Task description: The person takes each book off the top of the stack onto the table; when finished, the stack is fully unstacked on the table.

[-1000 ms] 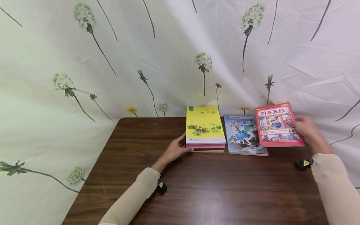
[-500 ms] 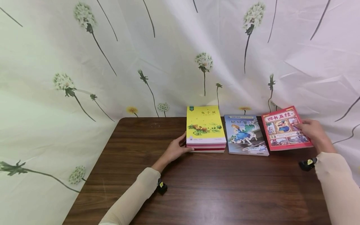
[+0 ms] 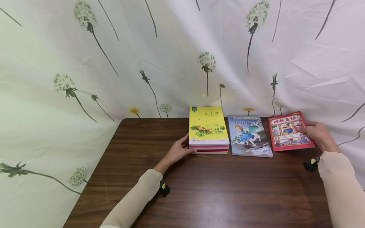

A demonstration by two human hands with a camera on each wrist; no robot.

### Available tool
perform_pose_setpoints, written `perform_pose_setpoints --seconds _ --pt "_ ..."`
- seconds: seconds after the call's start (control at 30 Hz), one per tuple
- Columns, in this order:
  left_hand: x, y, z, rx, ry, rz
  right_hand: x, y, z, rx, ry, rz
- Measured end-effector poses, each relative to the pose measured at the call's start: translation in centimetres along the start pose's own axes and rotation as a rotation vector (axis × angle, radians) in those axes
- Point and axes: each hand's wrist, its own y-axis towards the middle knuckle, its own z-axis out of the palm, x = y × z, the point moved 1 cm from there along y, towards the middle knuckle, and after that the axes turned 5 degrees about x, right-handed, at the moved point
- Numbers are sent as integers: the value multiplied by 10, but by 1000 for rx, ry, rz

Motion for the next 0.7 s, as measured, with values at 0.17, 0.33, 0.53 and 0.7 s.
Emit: perform_pose_setpoints --seconds 0.17,0.33,0.53,0.7 --pt "-1 0 1 0 -20 9 -3 2 6 -81 -61 -65" --pt "-2 -1 1 0 -13 -1 -8 4 16 -226 -163 -136" --pt "-1 -1 1 -3 14 -5 -19 10 26 -153 -303 -100" --pt "-1 -1 1 -4 9 -11 -24 13 33 -33 -445 -45"
